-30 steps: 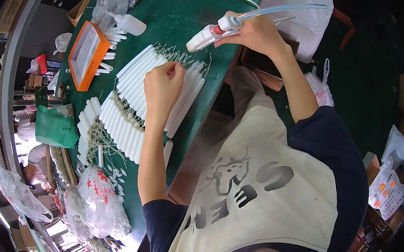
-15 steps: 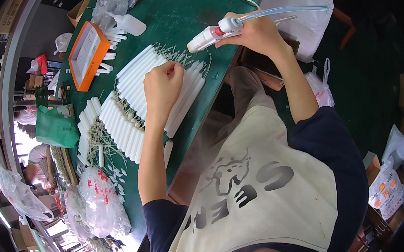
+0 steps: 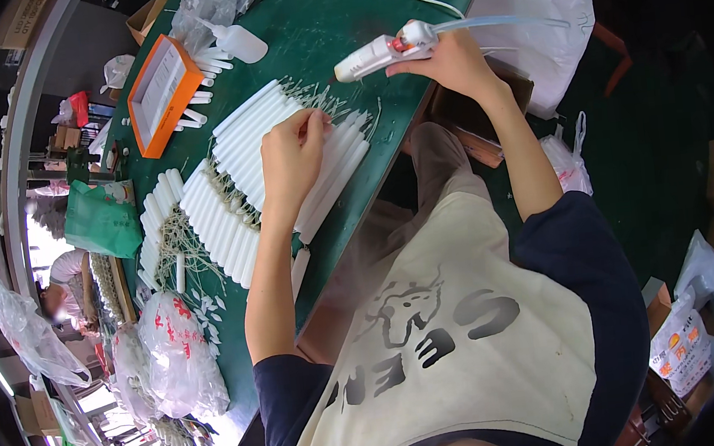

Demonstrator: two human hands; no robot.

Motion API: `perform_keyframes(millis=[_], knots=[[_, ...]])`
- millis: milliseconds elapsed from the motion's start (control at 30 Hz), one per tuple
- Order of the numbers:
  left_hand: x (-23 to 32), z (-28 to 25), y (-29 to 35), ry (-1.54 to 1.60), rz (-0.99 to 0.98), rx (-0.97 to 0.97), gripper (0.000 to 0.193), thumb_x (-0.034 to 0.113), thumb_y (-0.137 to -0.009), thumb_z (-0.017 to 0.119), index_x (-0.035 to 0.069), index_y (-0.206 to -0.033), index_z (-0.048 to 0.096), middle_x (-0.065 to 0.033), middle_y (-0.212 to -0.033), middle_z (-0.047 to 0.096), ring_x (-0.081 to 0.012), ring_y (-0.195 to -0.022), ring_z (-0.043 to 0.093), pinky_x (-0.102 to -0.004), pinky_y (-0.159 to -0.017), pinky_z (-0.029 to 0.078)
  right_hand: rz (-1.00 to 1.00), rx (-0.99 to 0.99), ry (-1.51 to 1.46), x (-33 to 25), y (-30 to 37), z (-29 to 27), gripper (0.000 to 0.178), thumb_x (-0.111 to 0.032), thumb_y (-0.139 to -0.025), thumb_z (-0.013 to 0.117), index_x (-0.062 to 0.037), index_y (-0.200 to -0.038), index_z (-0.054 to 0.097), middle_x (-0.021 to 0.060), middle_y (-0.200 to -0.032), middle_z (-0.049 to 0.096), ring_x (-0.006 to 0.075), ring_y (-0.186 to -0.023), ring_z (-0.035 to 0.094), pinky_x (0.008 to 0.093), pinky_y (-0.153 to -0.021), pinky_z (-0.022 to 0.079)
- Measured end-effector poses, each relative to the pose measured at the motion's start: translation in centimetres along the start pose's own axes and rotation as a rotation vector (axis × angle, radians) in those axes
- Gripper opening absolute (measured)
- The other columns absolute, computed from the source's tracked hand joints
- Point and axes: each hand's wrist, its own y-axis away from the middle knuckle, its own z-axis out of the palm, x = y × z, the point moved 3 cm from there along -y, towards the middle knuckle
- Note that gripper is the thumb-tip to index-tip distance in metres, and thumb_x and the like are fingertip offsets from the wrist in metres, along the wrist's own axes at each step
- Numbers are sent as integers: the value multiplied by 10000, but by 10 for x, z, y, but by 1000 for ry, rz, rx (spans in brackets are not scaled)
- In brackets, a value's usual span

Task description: Assembling white light components by inserting wires into tubes and sealing them with a glue gun.

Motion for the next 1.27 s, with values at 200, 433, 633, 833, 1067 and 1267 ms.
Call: perform_keyframes(millis=[200,433,633,833,1067,1267], knots=[[-2,-4,2,18,2,39,220,170,-892,517,10,-862,665,-134,-713,664,-304,-673,645,-359,-640,487,295,-97,-378,20,-26,17,297,-189,-741,775,-4,-926,635,36,-752,668,80,-590,588,239,-548,472],[-5,-4,3,78,-5,66,198,145,-883,540,-20,-881,650,-175,-725,657,-314,-669,646,-353,-630,488,201,-43,-174,30,-59,34,418,-394,-718,760,-13,-859,661,54,-695,666,155,-605,632,270,-614,481],[-7,-7,4,44,22,82,203,155,-872,571,-22,-920,657,-123,-751,682,-184,-666,641,-285,-651,483,195,28,-115,44,-69,39,500,-488,-674,764,-30,-847,664,68,-655,660,223,-635,658,310,-648,490],[-6,-6,4,34,25,95,199,160,-863,578,-13,-913,662,-129,-747,681,-222,-680,651,-302,-666,491,176,35,-32,45,-68,34,523,-487,-668,767,-30,-899,662,105,-742,673,256,-733,663,338,-697,495],[-7,-3,7,26,42,118,191,164,-857,583,-1,-907,665,-132,-748,682,-265,-717,667,-331,-681,500,79,302,-113,34,-56,23,686,-395,-635,818,-17,-1146,557,171,-1059,635,284,-949,622,357,-836,470],[-11,-6,9,-8,39,112,189,194,-850,589,36,-900,681,-164,-792,681,-285,-770,675,-358,-706,507,39,618,43,36,-23,26,582,-153,-593,852,-15,-1080,567,108,-913,611,258,-878,601,355,-806,482]])
